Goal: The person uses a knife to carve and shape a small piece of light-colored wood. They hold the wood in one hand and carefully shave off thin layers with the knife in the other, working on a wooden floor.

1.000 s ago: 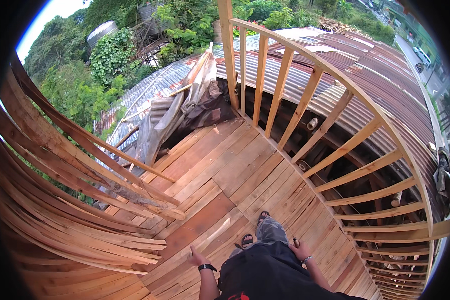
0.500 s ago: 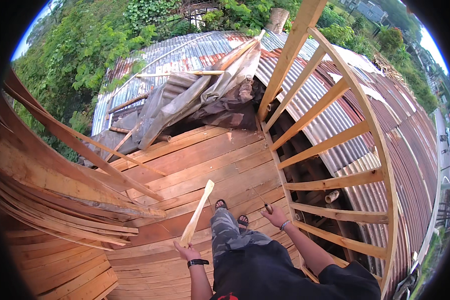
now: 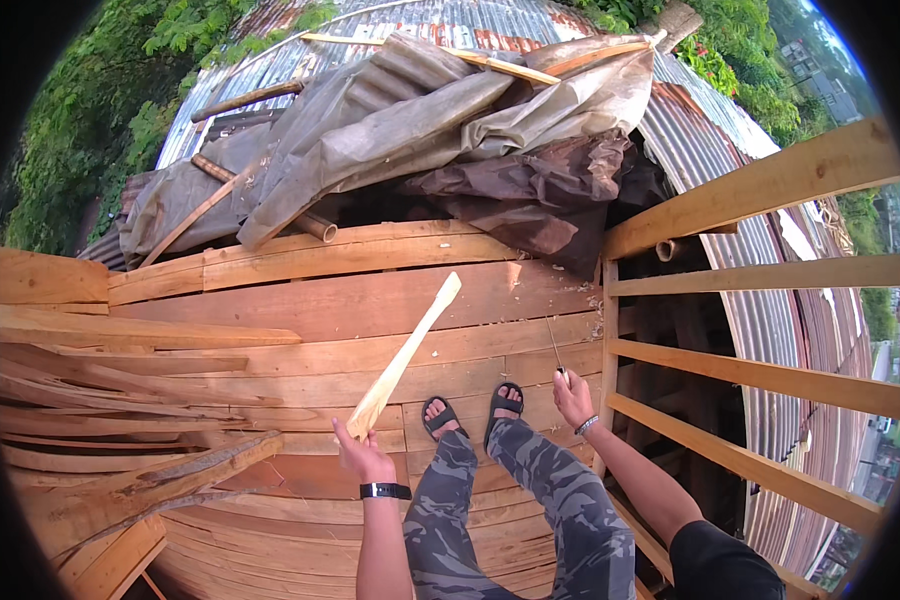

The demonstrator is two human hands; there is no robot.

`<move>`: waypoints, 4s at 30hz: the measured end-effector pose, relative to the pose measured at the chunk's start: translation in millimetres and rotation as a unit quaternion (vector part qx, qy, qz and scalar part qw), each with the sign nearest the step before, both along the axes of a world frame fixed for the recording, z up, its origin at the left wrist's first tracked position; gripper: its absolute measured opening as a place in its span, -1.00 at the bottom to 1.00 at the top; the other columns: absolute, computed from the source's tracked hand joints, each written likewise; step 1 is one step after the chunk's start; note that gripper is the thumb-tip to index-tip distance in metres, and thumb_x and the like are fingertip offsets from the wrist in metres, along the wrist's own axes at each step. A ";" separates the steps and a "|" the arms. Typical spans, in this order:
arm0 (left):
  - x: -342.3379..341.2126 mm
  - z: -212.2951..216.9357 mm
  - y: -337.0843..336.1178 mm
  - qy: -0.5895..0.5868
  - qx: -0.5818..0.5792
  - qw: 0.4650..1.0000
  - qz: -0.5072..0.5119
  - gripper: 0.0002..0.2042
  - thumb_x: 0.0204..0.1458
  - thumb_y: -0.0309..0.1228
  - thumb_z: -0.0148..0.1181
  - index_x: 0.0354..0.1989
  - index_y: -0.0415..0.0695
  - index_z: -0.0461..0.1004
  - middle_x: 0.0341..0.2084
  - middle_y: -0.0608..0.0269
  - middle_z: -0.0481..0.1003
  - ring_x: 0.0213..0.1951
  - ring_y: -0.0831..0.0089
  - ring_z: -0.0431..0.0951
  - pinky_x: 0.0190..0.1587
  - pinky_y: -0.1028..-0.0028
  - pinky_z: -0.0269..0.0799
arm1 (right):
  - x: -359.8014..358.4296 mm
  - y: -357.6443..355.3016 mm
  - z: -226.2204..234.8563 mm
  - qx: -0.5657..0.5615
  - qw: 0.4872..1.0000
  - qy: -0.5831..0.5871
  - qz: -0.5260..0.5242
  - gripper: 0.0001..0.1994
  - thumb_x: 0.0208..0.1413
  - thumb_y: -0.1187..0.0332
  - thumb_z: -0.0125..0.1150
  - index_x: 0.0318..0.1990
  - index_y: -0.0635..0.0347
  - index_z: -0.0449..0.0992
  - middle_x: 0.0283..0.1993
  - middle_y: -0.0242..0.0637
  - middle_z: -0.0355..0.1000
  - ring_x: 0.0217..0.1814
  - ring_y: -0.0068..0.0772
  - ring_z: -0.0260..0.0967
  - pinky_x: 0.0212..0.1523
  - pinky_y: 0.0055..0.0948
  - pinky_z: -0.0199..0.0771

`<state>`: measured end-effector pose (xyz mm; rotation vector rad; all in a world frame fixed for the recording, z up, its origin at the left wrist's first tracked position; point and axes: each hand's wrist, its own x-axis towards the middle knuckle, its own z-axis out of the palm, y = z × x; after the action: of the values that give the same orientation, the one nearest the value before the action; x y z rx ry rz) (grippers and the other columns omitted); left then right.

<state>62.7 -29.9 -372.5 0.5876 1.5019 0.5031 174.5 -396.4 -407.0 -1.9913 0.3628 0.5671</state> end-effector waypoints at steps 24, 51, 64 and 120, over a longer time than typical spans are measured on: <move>119.7 -281.0 52.8 -0.151 0.274 0.937 -0.159 -0.66 0.09 -0.08 0.31 -0.42 -0.07 0.38 -0.57 0.32 0.46 -0.59 0.58 0.47 -0.70 0.59 0.19 | 260.7 210.3 -242.3 0.225 0.894 -0.352 0.163 -0.53 0.30 0.04 0.00 -0.42 0.34 0.43 -0.62 -0.23 0.31 -0.56 -0.45 0.25 -0.45 -0.37 0.29; 3.1 -52.8 -55.3 -0.225 0.474 0.846 -0.099 -0.65 0.03 -0.04 0.36 -0.47 -0.07 0.46 -0.59 0.46 0.36 -0.60 0.66 0.34 -0.66 0.60 0.16 | 131.4 64.2 30.0 0.144 0.811 -0.541 0.168 -0.40 0.32 -0.11 -0.14 -0.46 0.31 0.47 -0.57 -0.23 0.39 -0.46 -0.30 0.37 -0.31 -0.28 0.35; -7.3 -192.9 -150.5 -0.271 0.213 0.936 -0.072 -0.63 0.10 -0.03 0.26 -0.26 -0.13 0.47 -0.36 0.27 0.53 -0.30 0.52 0.53 -0.33 0.51 0.38 | -16.8 -59.8 -69.4 0.227 0.927 -0.249 0.166 -0.64 0.39 0.14 -0.09 -0.32 0.27 0.39 -0.55 -0.41 0.29 -0.56 -0.63 0.20 -0.54 -0.49 0.25; -87.5 -329.9 -158.9 -0.258 -0.196 0.809 -0.491 -0.70 0.27 -0.35 -0.10 0.14 -0.08 0.15 -0.41 0.21 0.32 -0.52 0.48 0.34 -0.48 0.50 0.30 | 31.2 64.7 -260.4 -0.254 0.768 -0.175 0.561 -0.43 0.34 -0.11 -0.21 -0.33 0.18 0.60 -0.40 0.02 0.56 -0.34 0.11 0.55 -0.29 -0.02 0.55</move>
<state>-24.7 -188.9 -702.3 0.7298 0.5919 -0.4379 205.8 -331.7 -667.4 -2.6592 -1.1255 0.8343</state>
